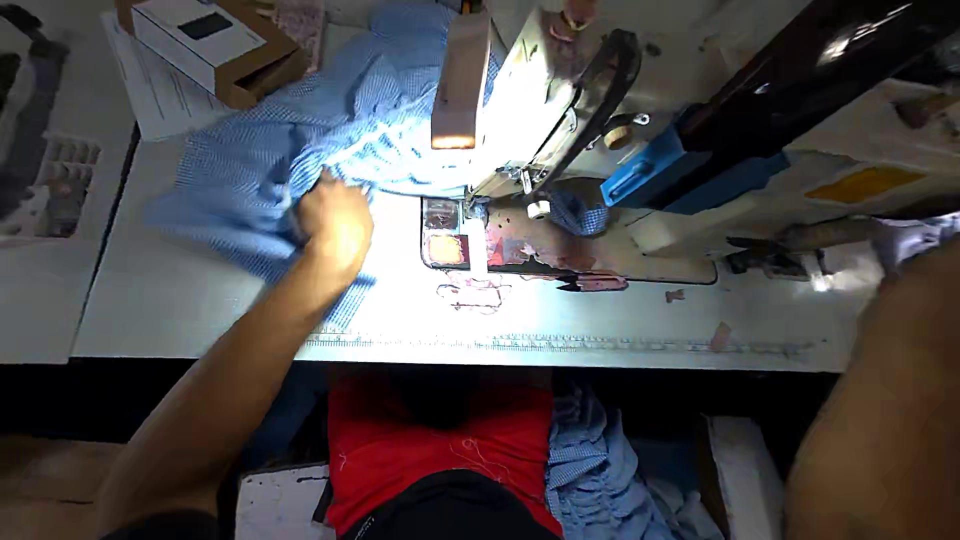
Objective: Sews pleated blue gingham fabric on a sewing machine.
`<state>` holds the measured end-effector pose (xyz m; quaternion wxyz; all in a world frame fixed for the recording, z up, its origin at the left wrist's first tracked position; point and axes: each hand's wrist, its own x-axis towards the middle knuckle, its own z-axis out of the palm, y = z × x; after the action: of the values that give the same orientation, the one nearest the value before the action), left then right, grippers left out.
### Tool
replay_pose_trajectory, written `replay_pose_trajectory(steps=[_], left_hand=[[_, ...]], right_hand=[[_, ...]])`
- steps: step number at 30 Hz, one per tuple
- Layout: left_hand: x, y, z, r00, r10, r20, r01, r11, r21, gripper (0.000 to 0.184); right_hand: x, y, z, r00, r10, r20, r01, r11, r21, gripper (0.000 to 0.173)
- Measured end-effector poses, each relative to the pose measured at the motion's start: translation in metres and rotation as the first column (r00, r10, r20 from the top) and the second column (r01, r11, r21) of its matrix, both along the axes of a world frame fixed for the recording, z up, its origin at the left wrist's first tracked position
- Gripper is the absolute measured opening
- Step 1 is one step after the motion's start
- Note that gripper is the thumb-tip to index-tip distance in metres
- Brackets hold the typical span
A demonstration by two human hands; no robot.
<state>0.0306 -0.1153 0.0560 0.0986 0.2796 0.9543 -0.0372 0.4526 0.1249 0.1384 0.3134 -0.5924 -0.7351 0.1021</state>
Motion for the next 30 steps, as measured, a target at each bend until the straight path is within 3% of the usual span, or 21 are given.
replay_pose_trajectory(steps=[2,3,4,6,8,10,13,16,21,24,26,28,30], left_hand=[[-0.011,-0.034,-0.002,0.997,0.055,-0.059,-0.053,0.998,0.024,0.057],[-0.012,-0.047,-0.004,0.993,0.062,-0.103,-0.058,0.998,0.035,0.058],[-0.009,-0.059,-0.008,0.983,0.024,-0.183,-0.013,0.998,0.059,0.053],[0.001,-0.077,-0.019,0.905,-0.154,-0.397,0.229,0.962,0.15,0.029],[0.01,-0.091,-0.027,0.809,-0.382,-0.447,0.523,0.815,0.25,0.018],[0.01,-0.105,-0.041,0.762,-0.561,-0.324,0.648,0.647,0.402,0.029],[0.005,-0.118,-0.049,0.777,-0.572,-0.263,0.613,0.591,0.525,0.038],[0.005,-0.123,-0.05,0.809,-0.553,-0.197,0.554,0.608,0.569,0.027],[-0.003,-0.121,-0.047,0.813,-0.574,-0.101,0.482,0.564,0.67,0.022],[-0.006,-0.125,-0.048,0.811,-0.58,-0.079,0.459,0.546,0.701,0.021],[-0.009,-0.131,-0.046,0.808,-0.584,-0.074,0.453,0.536,0.712,0.02],[0.0,-0.133,-0.04,0.804,-0.584,-0.114,0.51,0.579,0.637,0.023],[0.022,-0.116,-0.029,0.768,-0.615,-0.178,0.584,0.558,0.59,0.033]], right_hand=[[-0.013,-0.035,-0.049,0.96,0.278,0.021,-0.279,0.96,0.039,0.054],[-0.026,-0.054,-0.075,0.907,0.403,0.12,-0.409,0.913,0.02,0.051],[-0.04,-0.072,-0.097,0.842,0.494,0.215,-0.502,0.865,-0.024,0.052],[-0.055,-0.084,-0.124,0.739,0.577,0.348,-0.604,0.796,-0.039,0.041],[-0.055,-0.079,-0.126,0.672,0.585,0.453,-0.649,0.76,-0.019,0.035],[-0.054,-0.08,-0.124,0.639,0.579,0.506,-0.668,0.744,-0.008,0.034],[-0.075,-0.103,-0.115,0.662,0.647,0.378,-0.691,0.722,-0.027,0.038],[-0.127,-0.147,-0.1,0.564,0.792,0.232,-0.794,0.598,-0.109,0.044],[-0.232,-0.194,-0.108,0.427,0.854,0.297,-0.895,0.446,0.003,0.027],[-0.246,-0.198,-0.12,0.359,0.885,0.297,-0.931,0.361,0.049,0.02],[-0.221,-0.196,-0.118,0.383,0.888,0.256,-0.922,0.385,0.042,0.023],[-0.177,-0.182,-0.118,0.491,0.847,0.205,-0.865,0.502,-0.001,0.03],[-0.143,-0.157,-0.124,0.635,0.754,0.169,-0.758,0.65,-0.051,0.036]])
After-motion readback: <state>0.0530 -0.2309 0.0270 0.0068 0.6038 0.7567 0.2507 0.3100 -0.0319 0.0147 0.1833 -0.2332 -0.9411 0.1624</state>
